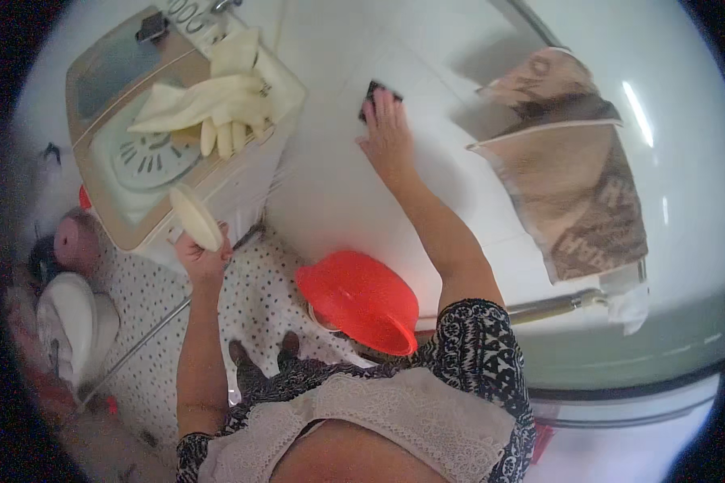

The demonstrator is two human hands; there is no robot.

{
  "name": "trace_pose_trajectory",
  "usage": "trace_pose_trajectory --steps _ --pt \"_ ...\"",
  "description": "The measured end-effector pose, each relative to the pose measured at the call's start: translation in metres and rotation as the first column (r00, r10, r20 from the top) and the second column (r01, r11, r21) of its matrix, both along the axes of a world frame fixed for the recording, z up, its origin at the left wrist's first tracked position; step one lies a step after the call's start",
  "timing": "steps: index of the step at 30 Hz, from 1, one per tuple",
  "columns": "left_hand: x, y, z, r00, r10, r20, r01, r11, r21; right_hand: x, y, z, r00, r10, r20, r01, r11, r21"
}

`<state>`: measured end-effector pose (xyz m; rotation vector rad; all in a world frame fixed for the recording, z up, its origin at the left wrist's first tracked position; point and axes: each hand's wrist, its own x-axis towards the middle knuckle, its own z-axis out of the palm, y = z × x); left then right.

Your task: Scrubbing and rinsing the exterior of a small washing machine in a bathroom.

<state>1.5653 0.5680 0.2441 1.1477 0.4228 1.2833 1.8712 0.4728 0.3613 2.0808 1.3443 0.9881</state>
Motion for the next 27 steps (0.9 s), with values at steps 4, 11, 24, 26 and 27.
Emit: trace_pose_trajectory --steps 4,11,24,26,27 --pt "-0.019 -0.007 -0.036 0.999 0.019 -0.048 -0.019 1.000 0.010 -0.011 -0.083 -0.126 0.998 -0.065 0.020 0.066 0.861 -0.504" --pt "-0.033 -0.025 -0.072 0.996 -0.040 -0.081 0.027 0.987 -0.160 -0.001 -0.131 -0.091 0.997 -0.050 -0.055 0.027 0.934 -0.357" --pt "-0.002 -0.025 -0.187 0.932 0.059 -0.358 -0.141 0.968 -0.208 0.047 -0.025 -0.248 0.961 0.254 0.108 -0.158 0.826 -0.540" --pt "-0.005 -0.019 -0.193 0.925 0.036 -0.377 -0.116 0.974 -0.192 0.049 -0.075 -0.257 0.970 0.226 -0.090 -0.238 0.803 -0.546" --pt "-0.008 -0.016 -0.192 0.920 0.012 -0.391 -0.091 0.979 -0.184 0.052 -0.090 -0.250 0.970 0.225 -0.090 -0.237 0.808 -0.539"
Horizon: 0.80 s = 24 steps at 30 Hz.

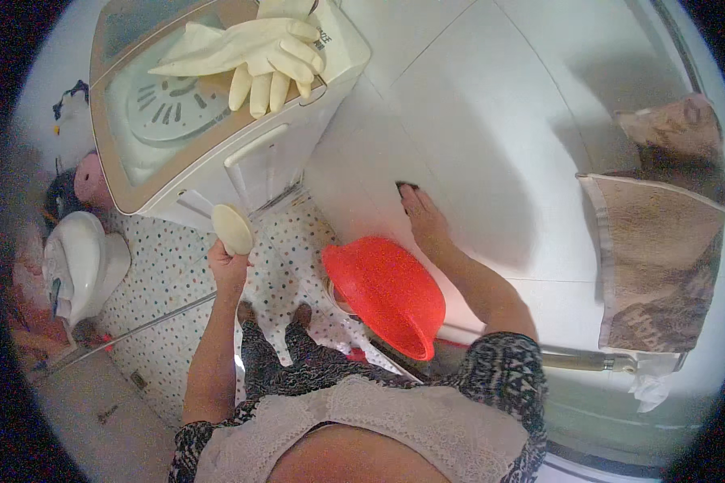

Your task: Scrubbing and rinsing the exterior of a small washing machine in a bathroom.

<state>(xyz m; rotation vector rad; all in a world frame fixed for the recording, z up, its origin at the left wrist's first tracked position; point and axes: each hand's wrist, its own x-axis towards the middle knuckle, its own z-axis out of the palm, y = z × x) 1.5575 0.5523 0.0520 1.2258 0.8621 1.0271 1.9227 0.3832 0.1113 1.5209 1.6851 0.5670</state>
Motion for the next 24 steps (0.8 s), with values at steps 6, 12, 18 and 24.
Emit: trace_pose_trajectory --steps 6,12,18,24 --pt "0.006 0.011 0.016 0.988 -0.074 -0.136 0.080 0.996 0.039 -0.008 0.039 0.092 0.990 -0.100 -0.095 0.113 0.982 0.148" --pt "0.037 -0.002 0.026 0.994 -0.071 -0.085 0.078 0.994 0.077 0.029 0.135 0.130 0.991 0.121 0.049 -0.131 0.906 0.403" --pt "0.041 -0.007 0.093 0.992 -0.017 -0.125 0.037 0.987 0.155 0.033 0.124 0.156 0.977 0.171 -0.124 -0.128 0.946 0.297" --pt "0.054 -0.006 0.171 0.993 -0.004 -0.120 0.039 0.956 0.291 0.028 0.177 0.198 0.789 0.554 -0.266 0.088 0.326 0.941"
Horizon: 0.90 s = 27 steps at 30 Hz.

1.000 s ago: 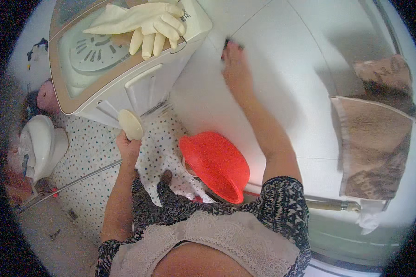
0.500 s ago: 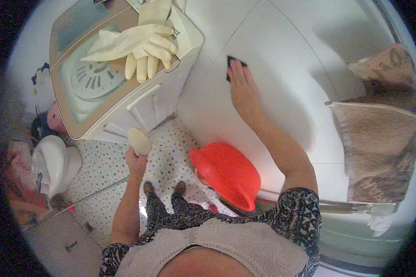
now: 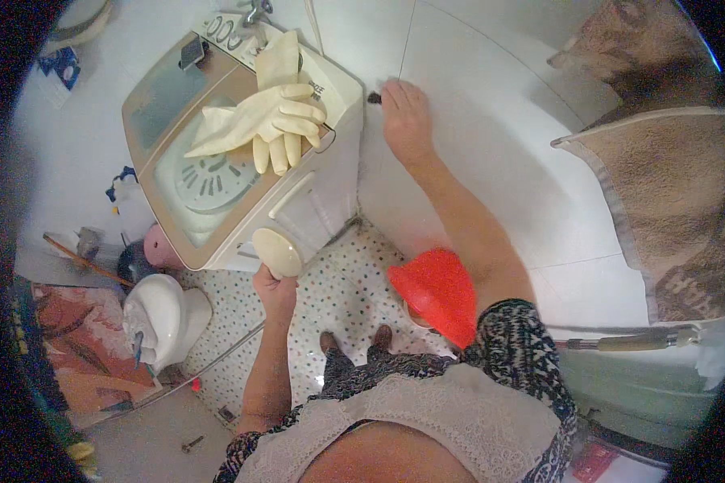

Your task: Scrubbing and rinsing the exterior of a small washing machine in a bathroom.

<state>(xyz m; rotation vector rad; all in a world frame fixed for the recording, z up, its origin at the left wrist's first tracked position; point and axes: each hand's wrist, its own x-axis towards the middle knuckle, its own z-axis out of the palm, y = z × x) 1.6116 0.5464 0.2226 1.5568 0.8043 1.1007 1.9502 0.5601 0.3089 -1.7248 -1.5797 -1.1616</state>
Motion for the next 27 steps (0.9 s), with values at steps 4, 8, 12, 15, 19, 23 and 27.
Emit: trace_pose_trajectory --steps 4,8,12,15,19,23,27 --pt "0.016 -0.006 0.029 0.999 0.004 0.036 -0.002 0.999 -0.035 -0.013 0.037 0.001 0.986 -0.014 -0.166 0.029 0.996 0.088" --pt "0.022 0.009 0.047 0.998 0.060 -0.027 -0.060 0.998 -0.023 -0.035 0.058 -0.014 0.960 0.029 -0.278 -0.074 0.986 -0.151" --pt "0.042 0.021 0.092 0.991 0.114 0.065 -0.113 0.993 -0.014 -0.019 0.089 -0.001 0.974 0.003 -0.228 -0.061 0.967 -0.248" --pt "0.055 0.017 0.105 0.994 0.095 0.061 -0.091 0.994 -0.053 0.012 0.122 0.003 0.966 -0.031 -0.258 -0.070 0.925 -0.374" --pt "0.068 0.014 0.116 0.999 0.038 0.000 -0.038 0.997 -0.066 0.042 0.136 0.003 0.941 -0.048 -0.334 -0.099 0.908 -0.408" --pt "0.071 0.029 0.114 0.996 0.092 0.009 -0.093 0.995 0.042 0.019 0.107 -0.002 0.959 0.021 -0.283 -0.120 0.934 -0.336" --pt "0.074 0.023 0.114 0.994 0.113 0.000 -0.113 0.991 0.073 -0.016 0.042 -0.009 0.931 0.058 -0.361 -0.151 0.960 -0.235"
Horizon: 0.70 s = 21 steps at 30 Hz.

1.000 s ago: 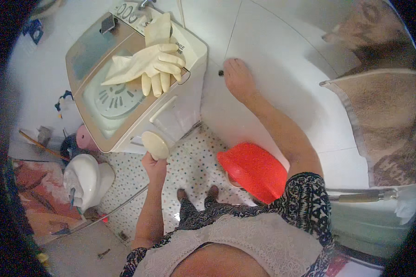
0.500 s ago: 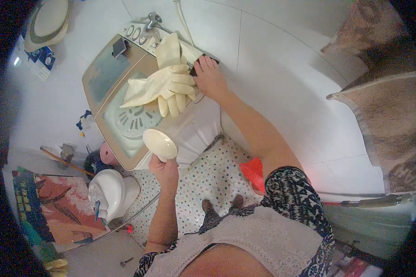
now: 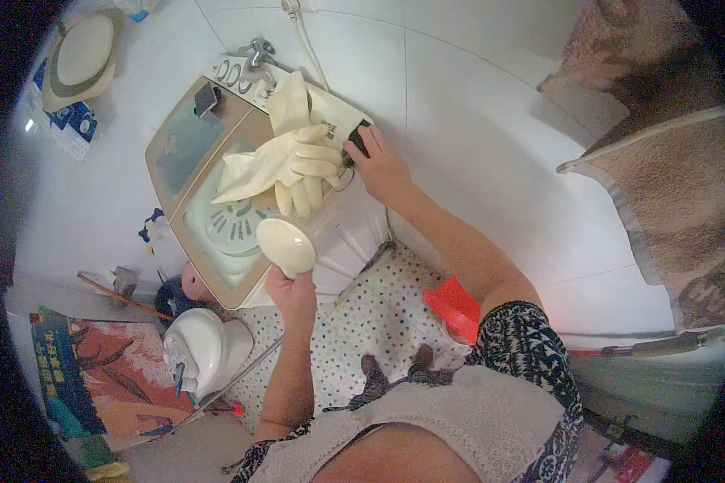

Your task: Scrubbing and rinsing the exterior of a small washing machine in a bathroom.

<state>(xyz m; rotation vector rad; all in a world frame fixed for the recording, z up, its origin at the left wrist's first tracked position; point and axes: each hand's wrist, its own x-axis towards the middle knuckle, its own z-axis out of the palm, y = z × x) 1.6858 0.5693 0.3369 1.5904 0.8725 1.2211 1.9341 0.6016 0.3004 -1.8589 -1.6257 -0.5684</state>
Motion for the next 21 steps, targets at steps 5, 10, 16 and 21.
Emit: trace_pose_trajectory --steps 5,10,16,21 --pt "0.000 -0.009 -0.013 0.998 -0.062 0.001 0.062 0.998 0.021 0.019 0.060 0.019 0.998 -0.037 0.053 0.038 0.999 -0.008" --pt "-0.015 -0.008 -0.021 0.998 -0.058 0.003 0.058 0.982 -0.182 0.027 0.092 0.024 0.998 -0.066 -0.005 0.064 0.990 -0.127" --pt "-0.021 0.004 -0.029 0.999 -0.025 0.037 0.026 0.999 -0.022 -0.013 0.021 -0.004 0.997 -0.012 0.070 0.010 1.000 0.016" --pt "-0.005 -0.013 -0.018 0.996 -0.075 0.048 0.076 0.997 -0.029 0.013 0.040 0.028 0.991 0.005 0.137 -0.010 0.999 0.033"
